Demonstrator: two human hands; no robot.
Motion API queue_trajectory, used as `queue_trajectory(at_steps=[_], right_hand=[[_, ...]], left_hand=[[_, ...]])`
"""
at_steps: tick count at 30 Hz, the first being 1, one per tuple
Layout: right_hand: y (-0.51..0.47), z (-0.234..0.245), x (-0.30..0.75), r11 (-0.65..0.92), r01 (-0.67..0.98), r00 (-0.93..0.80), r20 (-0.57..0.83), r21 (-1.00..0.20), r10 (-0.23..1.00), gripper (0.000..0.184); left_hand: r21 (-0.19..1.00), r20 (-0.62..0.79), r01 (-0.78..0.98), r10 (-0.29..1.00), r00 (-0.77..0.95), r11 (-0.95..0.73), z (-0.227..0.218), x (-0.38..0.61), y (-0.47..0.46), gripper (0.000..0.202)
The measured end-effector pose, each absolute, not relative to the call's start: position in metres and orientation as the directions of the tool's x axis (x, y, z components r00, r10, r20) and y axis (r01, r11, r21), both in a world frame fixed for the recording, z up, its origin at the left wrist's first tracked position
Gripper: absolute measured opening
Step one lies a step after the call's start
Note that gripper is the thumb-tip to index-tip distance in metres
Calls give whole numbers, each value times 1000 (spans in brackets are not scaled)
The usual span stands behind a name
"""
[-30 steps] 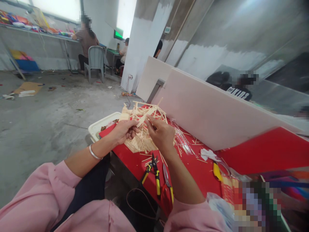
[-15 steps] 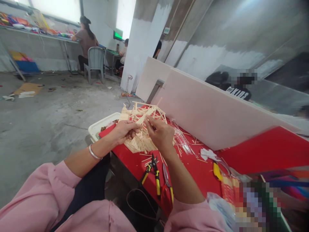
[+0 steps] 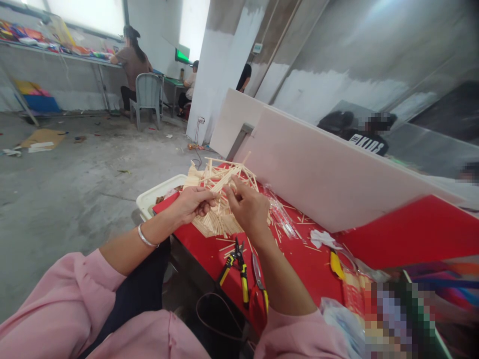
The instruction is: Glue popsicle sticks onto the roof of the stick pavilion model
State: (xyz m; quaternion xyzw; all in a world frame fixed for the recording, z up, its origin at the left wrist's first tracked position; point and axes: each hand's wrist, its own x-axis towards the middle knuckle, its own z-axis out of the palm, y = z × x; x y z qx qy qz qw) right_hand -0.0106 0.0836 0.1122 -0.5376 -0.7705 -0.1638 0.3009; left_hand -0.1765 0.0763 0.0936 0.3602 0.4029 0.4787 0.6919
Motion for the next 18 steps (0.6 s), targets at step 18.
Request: queue_trajectory(at_steps=[18], right_hand=[[44, 113, -5, 485, 790, -81, 721, -374, 688, 39]], left_hand=[[912, -142, -332, 945, 296, 241, 75, -187, 44, 21]])
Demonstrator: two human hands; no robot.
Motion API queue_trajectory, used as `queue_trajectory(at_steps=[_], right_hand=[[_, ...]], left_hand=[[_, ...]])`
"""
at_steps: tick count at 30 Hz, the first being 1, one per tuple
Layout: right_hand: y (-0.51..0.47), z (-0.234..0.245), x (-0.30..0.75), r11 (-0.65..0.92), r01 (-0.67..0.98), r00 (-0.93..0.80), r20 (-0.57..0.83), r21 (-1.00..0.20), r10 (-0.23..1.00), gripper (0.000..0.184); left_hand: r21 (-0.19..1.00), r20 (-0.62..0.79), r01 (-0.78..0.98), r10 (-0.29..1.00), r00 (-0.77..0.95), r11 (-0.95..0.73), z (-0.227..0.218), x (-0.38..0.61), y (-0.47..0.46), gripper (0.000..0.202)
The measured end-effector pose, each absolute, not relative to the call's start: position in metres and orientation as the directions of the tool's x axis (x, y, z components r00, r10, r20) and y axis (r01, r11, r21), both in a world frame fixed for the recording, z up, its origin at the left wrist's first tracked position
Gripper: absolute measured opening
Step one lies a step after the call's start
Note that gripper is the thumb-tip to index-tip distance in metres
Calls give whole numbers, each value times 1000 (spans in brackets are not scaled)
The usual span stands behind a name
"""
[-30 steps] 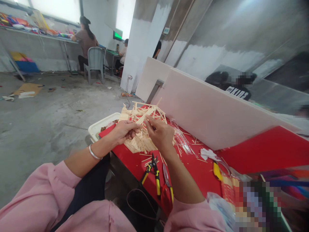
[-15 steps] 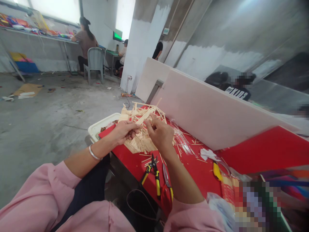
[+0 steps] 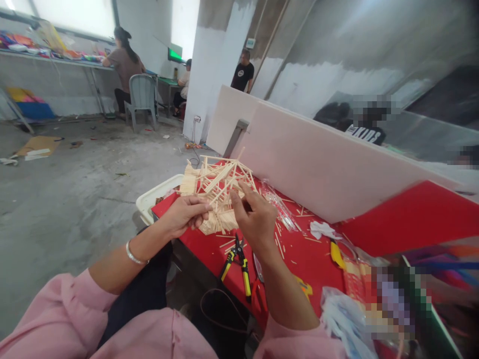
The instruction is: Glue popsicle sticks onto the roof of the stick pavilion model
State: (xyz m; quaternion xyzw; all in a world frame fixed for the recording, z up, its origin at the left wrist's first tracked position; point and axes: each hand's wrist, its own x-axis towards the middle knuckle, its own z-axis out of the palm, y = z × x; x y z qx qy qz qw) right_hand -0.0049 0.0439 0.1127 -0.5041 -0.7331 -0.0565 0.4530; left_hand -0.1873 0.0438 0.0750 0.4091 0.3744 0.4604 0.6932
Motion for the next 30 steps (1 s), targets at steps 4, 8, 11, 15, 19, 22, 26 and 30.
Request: queue_trajectory(at_steps=[4, 8, 11, 15, 19, 22, 26, 30], right_hand=[[-10, 99, 2, 433, 474, 69, 522, -767, 850, 31], [-54, 56, 4, 300, 278, 153, 350, -913, 924, 22], [-79, 16, 2, 252, 354, 164, 325, -901, 932, 20], [-109, -16, 11, 239, 575, 98, 356, -782, 929, 21], [-124, -22, 49, 215, 644, 93, 355, -734, 930, 23], [-118, -24, 72, 9, 811, 260, 374, -585, 890, 33], [-95, -25, 58, -183, 963, 221, 188, -198, 957, 49], [-74, -25, 36, -238, 971, 238, 59, -6, 969, 47]], left_hand=[[963, -114, -178, 907, 406, 201, 64, -186, -3, 24], [967, -124, -114, 811, 571, 228, 43, -164, -37, 25], [916, -134, -259, 842, 522, 307, 16, -138, -52, 37], [859, -294, -293, 874, 388, 420, -17, -106, -71, 51], [864, -303, -288, 884, 357, 412, -27, -97, -80, 51], [845, -323, -324, 889, 325, 425, -22, -100, -77, 48], [843, -269, -385, 914, 303, 375, -14, -105, -74, 44], [856, -247, -393, 934, 259, 336, -14, -110, -77, 37]])
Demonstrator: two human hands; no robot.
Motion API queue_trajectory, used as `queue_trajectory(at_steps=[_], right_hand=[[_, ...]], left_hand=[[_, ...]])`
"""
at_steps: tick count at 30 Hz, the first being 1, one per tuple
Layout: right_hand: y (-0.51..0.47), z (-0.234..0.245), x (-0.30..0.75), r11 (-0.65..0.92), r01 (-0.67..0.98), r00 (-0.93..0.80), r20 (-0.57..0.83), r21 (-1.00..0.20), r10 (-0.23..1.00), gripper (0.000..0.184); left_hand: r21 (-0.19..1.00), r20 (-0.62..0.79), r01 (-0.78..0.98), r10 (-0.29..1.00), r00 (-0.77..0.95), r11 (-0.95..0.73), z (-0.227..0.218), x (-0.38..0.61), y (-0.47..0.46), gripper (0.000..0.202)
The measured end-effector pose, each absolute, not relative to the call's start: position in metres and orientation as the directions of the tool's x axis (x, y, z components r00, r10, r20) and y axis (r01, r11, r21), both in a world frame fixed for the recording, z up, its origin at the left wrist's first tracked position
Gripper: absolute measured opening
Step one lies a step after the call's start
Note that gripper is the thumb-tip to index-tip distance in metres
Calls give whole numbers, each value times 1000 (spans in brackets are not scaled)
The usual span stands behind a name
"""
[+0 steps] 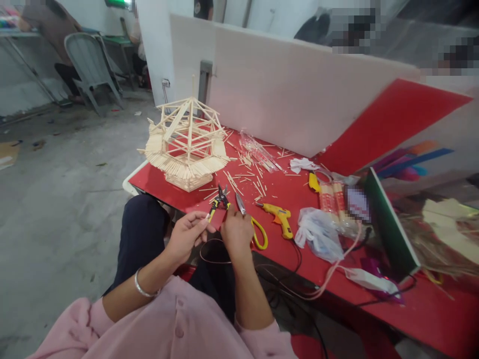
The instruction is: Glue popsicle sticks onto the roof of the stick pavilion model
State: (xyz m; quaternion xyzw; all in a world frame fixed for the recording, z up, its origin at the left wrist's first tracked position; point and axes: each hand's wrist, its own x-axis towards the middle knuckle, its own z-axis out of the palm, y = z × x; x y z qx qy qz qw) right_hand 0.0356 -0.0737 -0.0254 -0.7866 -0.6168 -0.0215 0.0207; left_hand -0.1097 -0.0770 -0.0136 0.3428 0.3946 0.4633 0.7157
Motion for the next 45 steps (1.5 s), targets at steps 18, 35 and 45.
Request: queue_trajectory(at_steps=[18, 35, 45], right_hand=[[-109, -22, 99, -401, 914, 392, -118, -65, 912, 47], [-148, -22, 44, 149, 662, 192, 358, -734, 914, 52], [-141, -25, 23, 238, 667, 132, 427, -706, 895, 54]], left_hand=[[851, -261, -405, 939, 223, 333, -21, -98, -59, 36], [853, -179, -464, 969, 167, 238, 10, -79, -78, 31], [867, -158, -465, 984, 85, 180, 12, -80, -86, 26]])
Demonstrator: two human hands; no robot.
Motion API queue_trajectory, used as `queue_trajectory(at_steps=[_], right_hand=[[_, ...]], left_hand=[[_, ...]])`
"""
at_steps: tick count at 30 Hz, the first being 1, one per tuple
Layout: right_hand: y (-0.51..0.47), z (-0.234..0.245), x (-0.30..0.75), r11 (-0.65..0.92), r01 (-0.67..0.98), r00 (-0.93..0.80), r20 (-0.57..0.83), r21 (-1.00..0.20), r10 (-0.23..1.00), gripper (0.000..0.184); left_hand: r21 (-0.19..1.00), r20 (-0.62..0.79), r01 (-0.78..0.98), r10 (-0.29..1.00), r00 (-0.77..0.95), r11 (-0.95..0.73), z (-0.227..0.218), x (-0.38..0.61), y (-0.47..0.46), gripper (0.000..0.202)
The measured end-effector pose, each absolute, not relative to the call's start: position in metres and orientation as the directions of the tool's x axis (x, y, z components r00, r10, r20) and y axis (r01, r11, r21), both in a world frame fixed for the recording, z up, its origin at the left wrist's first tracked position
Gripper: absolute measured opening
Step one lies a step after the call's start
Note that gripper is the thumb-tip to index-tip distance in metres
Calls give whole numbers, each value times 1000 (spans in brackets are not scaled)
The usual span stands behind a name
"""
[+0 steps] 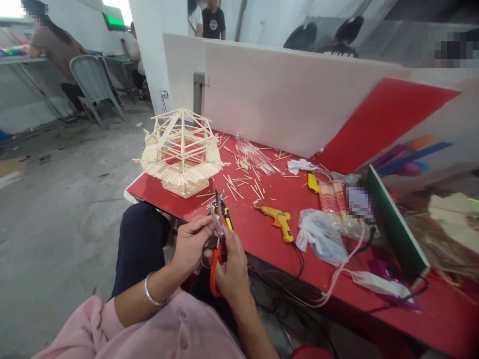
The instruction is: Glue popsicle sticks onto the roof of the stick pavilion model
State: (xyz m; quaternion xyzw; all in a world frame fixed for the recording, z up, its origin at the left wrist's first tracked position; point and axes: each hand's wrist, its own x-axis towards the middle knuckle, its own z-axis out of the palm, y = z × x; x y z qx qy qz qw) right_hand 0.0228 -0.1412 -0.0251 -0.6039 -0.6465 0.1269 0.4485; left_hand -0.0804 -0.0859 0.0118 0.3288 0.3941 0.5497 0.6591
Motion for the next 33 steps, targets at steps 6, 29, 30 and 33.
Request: queue_trajectory(at_steps=[6, 29, 30, 33], right_hand=[[-142, -25, 16, 265, 644, 147, 457, -717, 877, 51], [-137, -37, 9, 236, 567, 110, 357, -789, 928, 50], [-137, -37, 7, 238, 567, 104, 355, -788, 929, 49], [-138, -38, 3, 243, 579, 102, 365, -779, 925, 53]], left_hand=[[878, -118, -461, 991, 57, 131, 17, -79, -90, 24], [808, -280, -523, 958, 65, 272, 5, -91, -92, 42], [805, -293, -522, 954, 61, 281, 5, -92, -92, 43], [815, -305, -508, 952, 30, 277, 6, -94, -93, 43]])
